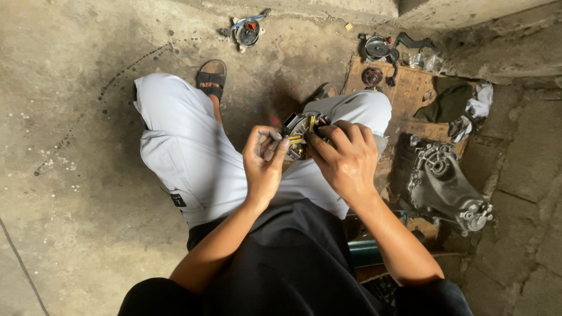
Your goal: The person sits on the floor and cleans a circular mechanical component with brass-colored segments using a sanding block and a screwdriver. They rotate the component, scrape its surfaces, and wipe it with the sanding block.
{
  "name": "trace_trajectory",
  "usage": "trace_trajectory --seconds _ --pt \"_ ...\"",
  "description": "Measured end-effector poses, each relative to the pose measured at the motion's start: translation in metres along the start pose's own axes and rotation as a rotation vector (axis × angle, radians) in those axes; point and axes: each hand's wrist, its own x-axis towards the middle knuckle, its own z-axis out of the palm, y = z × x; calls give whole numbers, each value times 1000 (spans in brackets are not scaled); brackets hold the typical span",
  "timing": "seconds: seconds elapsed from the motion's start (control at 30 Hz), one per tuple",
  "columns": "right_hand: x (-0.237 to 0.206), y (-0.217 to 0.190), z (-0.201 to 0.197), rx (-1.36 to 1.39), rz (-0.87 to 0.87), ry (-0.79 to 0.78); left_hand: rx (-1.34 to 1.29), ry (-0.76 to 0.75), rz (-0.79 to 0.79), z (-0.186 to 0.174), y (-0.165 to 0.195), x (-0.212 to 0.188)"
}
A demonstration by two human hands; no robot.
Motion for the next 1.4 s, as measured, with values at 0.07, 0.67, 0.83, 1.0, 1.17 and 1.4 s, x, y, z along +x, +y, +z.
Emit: trace_trajectory --seconds 0.07,0.67,0.83,1.0,1.17,1.4 --pt "-1 0 3 30 -2 9 37 9 25 -2 1 1" --pt "-5 4 10 121 -28 70 45 18 28 -1 4 2" --pt "-7 5 7 85 -23 68 27 49 36 2 5 -2" --pt "-6 6 8 88 -11 64 53 42 60 2 8 -3" --pt "-5 8 8 105 -24 78 41 61 66 3 10 -3" --pt "-2 8 9 136 -25 81 -82 33 23 2 12 0"
